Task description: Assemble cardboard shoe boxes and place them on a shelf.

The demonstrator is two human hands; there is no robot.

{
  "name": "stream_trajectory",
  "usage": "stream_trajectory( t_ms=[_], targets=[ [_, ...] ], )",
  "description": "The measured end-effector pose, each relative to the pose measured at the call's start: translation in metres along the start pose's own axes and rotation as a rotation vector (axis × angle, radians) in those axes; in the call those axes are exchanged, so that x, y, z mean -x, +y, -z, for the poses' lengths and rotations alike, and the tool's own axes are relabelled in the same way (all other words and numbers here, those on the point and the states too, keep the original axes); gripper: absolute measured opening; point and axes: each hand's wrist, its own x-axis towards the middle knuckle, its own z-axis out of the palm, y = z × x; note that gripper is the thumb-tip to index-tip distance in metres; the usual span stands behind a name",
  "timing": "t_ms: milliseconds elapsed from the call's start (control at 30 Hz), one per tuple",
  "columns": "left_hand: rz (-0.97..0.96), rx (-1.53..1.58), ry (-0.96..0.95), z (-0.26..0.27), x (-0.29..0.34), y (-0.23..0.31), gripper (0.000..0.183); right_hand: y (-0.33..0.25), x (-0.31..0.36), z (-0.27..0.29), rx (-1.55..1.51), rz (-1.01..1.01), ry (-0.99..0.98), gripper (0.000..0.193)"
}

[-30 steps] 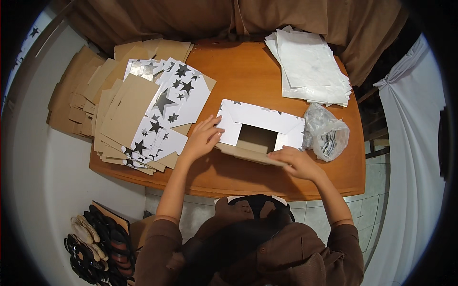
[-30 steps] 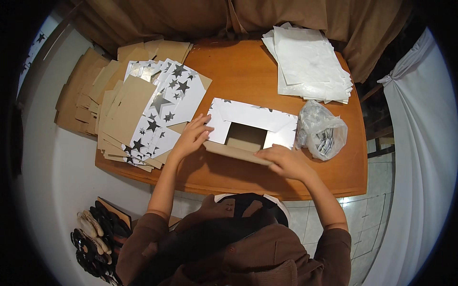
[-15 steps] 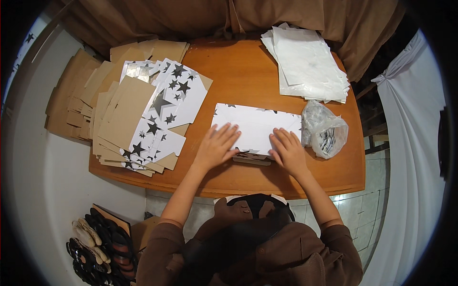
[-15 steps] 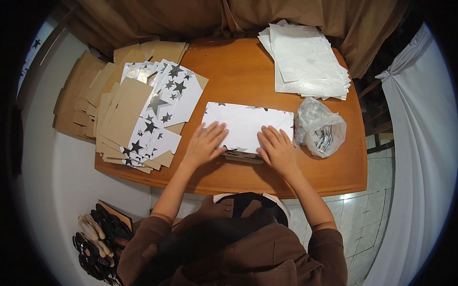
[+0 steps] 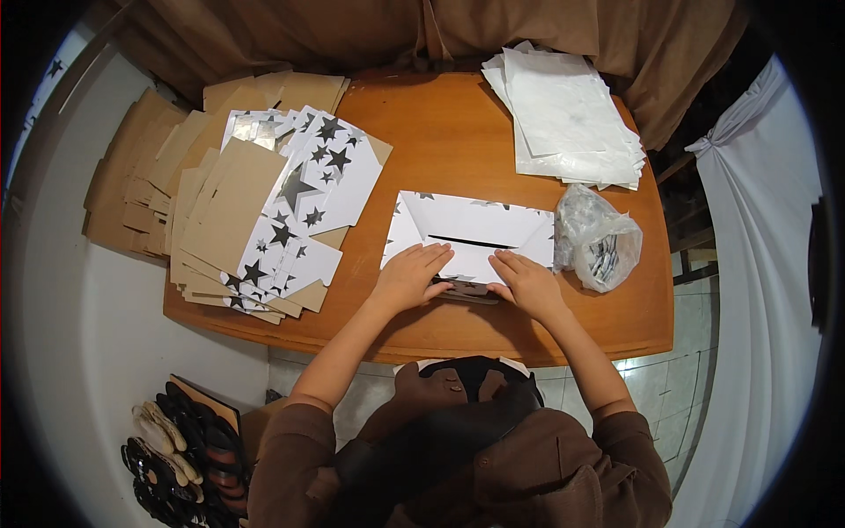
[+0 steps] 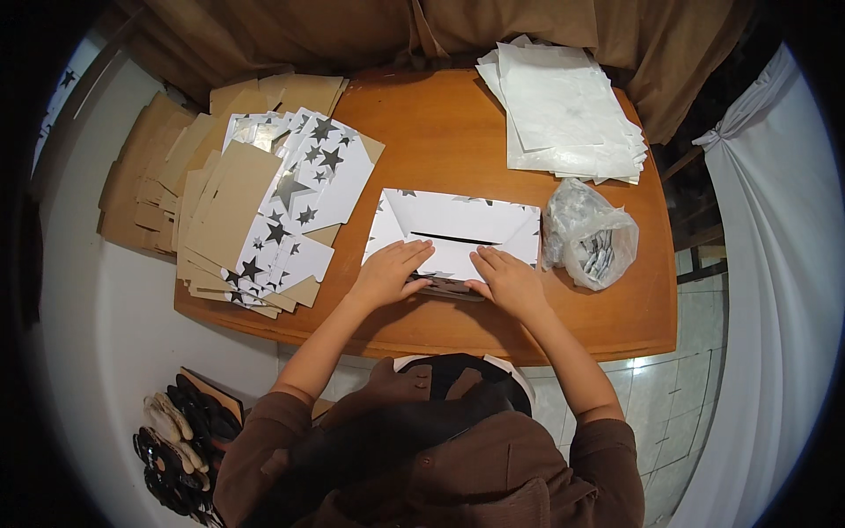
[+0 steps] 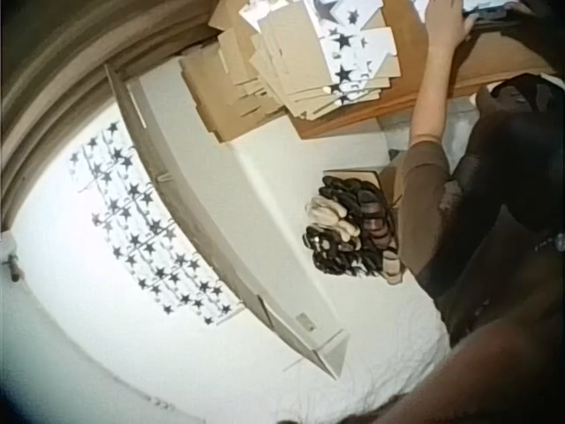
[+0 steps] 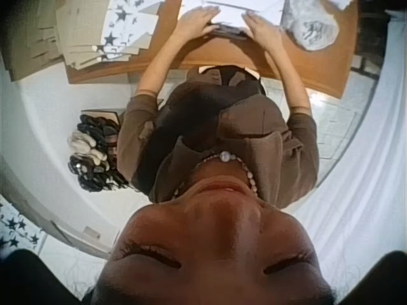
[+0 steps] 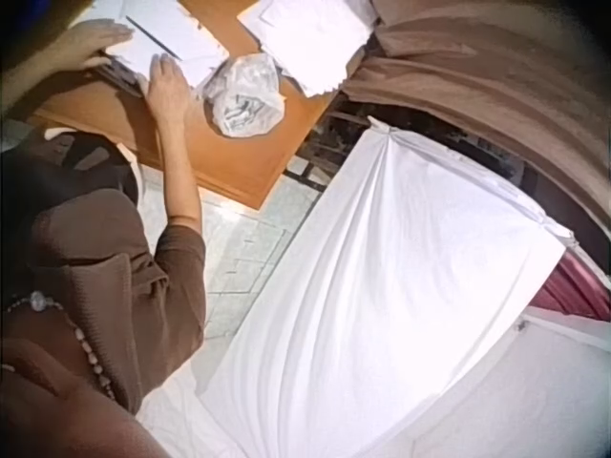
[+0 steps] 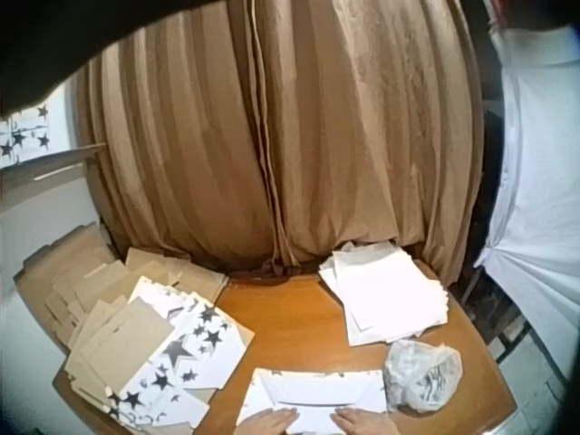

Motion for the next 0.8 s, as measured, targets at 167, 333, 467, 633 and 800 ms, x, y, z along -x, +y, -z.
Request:
stream_trajectory(
  t_ms=[167,333,467,633,800],
  targets=[
    [0.002,0.010,-0.008,0.000,0.000,0.002,0.055,-0.001,-0.001,0.007,0.018,0.016,0.019,0.049],
    [0.058,-0.098,0.212,0.012,0.003,0.005,0.051,0.002,0.000,0.020,0.025,-0.092,0.145,0.047],
    [0.367,-0.073,0.284,0.011,-0.007,-0.029,0.059,0.040,0.007,0.000,-0.387,-0.569,0.420,0.053],
    [0.841,0.964,-0.015,0.001,-0.026,-0.089,0.071,0.065,-0.020,-0.026,-1.161,-1.051,0.202,0.054],
    [0.958,0.886,-0.109,0.038,-0.067,-0.094,0.084,0.063,-0.073,0.020,-1.659,-1.151,0.021,0.064]
  ],
)
